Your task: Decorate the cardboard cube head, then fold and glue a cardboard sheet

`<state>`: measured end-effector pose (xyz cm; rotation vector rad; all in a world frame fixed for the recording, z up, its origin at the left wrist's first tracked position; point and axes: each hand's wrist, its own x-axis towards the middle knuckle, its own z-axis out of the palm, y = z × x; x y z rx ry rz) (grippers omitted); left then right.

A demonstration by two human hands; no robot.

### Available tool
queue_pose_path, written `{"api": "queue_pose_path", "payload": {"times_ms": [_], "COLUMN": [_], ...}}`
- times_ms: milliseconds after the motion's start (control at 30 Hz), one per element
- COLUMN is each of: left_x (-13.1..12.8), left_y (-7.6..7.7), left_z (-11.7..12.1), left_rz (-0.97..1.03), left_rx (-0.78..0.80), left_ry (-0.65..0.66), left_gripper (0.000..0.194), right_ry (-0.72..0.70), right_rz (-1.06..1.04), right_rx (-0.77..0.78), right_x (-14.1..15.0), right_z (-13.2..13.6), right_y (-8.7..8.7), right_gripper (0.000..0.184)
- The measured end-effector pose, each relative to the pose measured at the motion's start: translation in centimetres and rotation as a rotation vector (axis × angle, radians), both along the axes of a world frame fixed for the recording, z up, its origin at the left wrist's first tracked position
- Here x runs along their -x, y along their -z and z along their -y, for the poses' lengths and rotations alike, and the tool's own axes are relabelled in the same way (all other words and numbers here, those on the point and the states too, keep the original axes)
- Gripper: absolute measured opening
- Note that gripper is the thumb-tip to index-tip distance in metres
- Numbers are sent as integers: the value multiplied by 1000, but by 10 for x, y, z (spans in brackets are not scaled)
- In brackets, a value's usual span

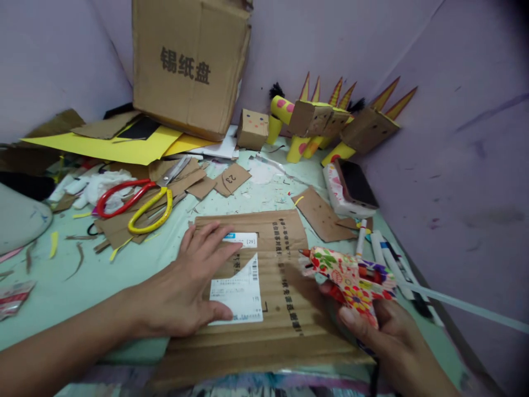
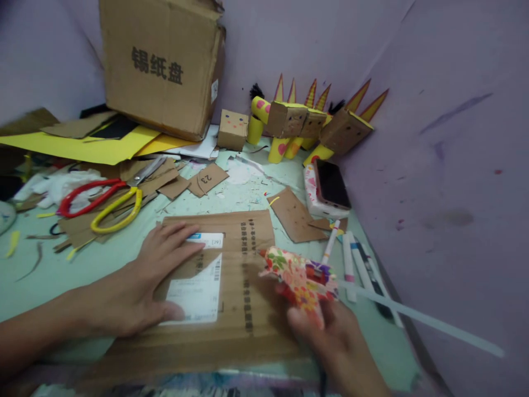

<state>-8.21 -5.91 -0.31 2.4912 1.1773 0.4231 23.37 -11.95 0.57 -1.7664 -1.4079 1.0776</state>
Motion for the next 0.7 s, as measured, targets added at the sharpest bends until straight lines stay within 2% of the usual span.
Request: {"api": "queue_pose_path", "payload": {"times_ms": [67, 267, 433, 567, 700], "left_x": [1, 1, -3, -5, -5], "left_y": [2, 6, 2, 1, 2], "left_z": [-2, -1, 1, 3, 3], "left_rz": [-18, -67, -36, -20, -20], "left_rx": [3, -46, -56, -60, -56], "left_ry": [17, 28, -9, -24, -32], "left_gripper": [81, 87, 82, 85, 87], "right_ry": [10, 222, 126, 140, 77], "right_rz": [6, -61, 83, 219, 260], "right_rx": [-6, -41, 36, 38, 42], "right_x": [-4, -28, -42, -47, -47], "right_z": [-1, 3, 7, 15, 16], "right_y": [0, -8, -17, -19, -20], "right_gripper": [43, 28, 38, 37, 35]}}
